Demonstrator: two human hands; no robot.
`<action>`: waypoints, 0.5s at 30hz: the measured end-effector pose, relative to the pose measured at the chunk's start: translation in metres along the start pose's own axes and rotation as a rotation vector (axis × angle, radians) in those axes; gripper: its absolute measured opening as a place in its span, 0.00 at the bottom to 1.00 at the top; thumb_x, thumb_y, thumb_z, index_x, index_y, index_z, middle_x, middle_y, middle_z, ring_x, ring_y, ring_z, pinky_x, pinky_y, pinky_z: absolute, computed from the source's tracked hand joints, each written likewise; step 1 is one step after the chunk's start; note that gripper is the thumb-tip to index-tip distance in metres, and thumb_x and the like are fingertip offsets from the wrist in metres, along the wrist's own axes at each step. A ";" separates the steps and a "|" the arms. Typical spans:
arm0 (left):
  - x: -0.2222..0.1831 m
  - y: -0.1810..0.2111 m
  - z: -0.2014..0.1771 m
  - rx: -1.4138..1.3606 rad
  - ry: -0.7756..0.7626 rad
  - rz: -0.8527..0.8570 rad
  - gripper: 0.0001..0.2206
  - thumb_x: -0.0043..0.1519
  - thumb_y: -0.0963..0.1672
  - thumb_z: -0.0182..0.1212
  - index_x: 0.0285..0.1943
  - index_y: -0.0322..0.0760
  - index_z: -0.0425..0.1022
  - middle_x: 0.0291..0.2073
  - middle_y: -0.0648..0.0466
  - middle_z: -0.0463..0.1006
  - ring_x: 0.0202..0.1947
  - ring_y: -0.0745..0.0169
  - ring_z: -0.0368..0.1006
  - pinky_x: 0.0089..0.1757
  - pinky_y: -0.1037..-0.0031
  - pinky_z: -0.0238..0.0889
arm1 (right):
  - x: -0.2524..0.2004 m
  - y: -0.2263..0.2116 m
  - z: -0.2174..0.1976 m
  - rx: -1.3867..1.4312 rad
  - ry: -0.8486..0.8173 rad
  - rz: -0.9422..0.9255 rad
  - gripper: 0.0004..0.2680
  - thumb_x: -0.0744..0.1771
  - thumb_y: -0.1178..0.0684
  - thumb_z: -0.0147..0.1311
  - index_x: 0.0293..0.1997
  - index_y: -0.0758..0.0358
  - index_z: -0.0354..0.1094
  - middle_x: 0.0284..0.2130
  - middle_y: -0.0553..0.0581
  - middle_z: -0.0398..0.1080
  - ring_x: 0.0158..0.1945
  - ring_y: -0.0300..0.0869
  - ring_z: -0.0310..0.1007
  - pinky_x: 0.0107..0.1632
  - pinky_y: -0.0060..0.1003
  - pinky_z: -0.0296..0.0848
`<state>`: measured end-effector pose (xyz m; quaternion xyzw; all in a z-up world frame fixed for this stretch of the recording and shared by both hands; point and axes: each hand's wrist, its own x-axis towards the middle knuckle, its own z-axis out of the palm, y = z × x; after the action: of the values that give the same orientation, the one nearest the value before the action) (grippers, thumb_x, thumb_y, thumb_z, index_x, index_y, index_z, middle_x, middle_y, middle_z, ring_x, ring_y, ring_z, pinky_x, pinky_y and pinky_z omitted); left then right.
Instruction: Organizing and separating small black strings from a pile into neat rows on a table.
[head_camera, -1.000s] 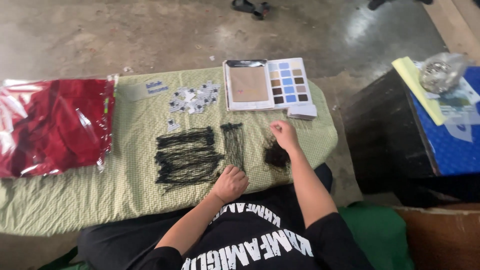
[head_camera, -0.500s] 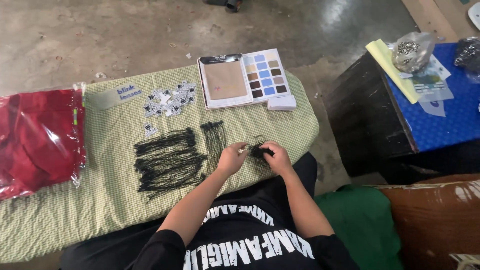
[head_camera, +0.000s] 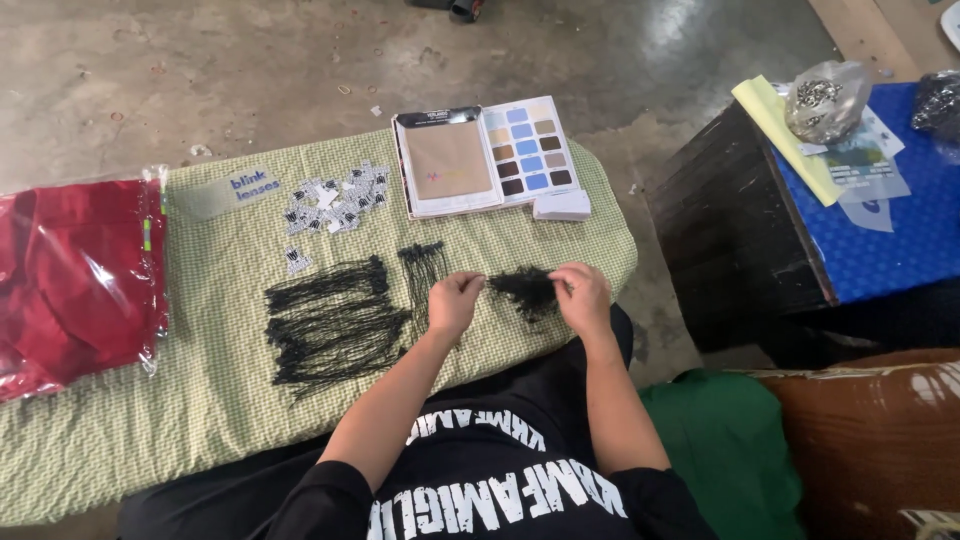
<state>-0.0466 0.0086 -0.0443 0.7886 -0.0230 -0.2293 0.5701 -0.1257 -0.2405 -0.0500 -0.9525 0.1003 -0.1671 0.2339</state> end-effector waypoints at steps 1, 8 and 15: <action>0.002 -0.002 -0.002 0.000 0.001 -0.003 0.11 0.68 0.47 0.63 0.54 0.42 0.84 0.42 0.52 0.85 0.43 0.61 0.80 0.43 0.69 0.73 | -0.001 -0.001 0.001 0.001 -0.003 0.000 0.05 0.66 0.59 0.60 0.39 0.50 0.79 0.40 0.50 0.76 0.47 0.52 0.76 0.51 0.51 0.76; -0.011 0.027 -0.004 -0.278 -0.286 0.025 0.13 0.70 0.39 0.58 0.62 0.27 0.77 0.54 0.33 0.79 0.56 0.40 0.77 0.55 0.59 0.72 | -0.001 -0.063 -0.002 0.411 -0.221 -0.056 0.19 0.64 0.60 0.63 0.64 0.61 0.69 0.55 0.67 0.71 0.62 0.65 0.67 0.62 0.59 0.68; 0.004 0.008 0.007 -0.454 -0.200 0.093 0.12 0.66 0.38 0.60 0.57 0.26 0.80 0.37 0.42 0.82 0.31 0.67 0.74 0.35 0.78 0.73 | 0.007 -0.044 -0.001 0.337 -0.211 0.196 0.07 0.71 0.50 0.55 0.49 0.55 0.79 0.40 0.59 0.79 0.48 0.55 0.79 0.49 0.47 0.77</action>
<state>-0.0441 -0.0015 -0.0401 0.6116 -0.0637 -0.2789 0.7376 -0.1149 -0.2045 -0.0265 -0.8979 0.1379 -0.0574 0.4142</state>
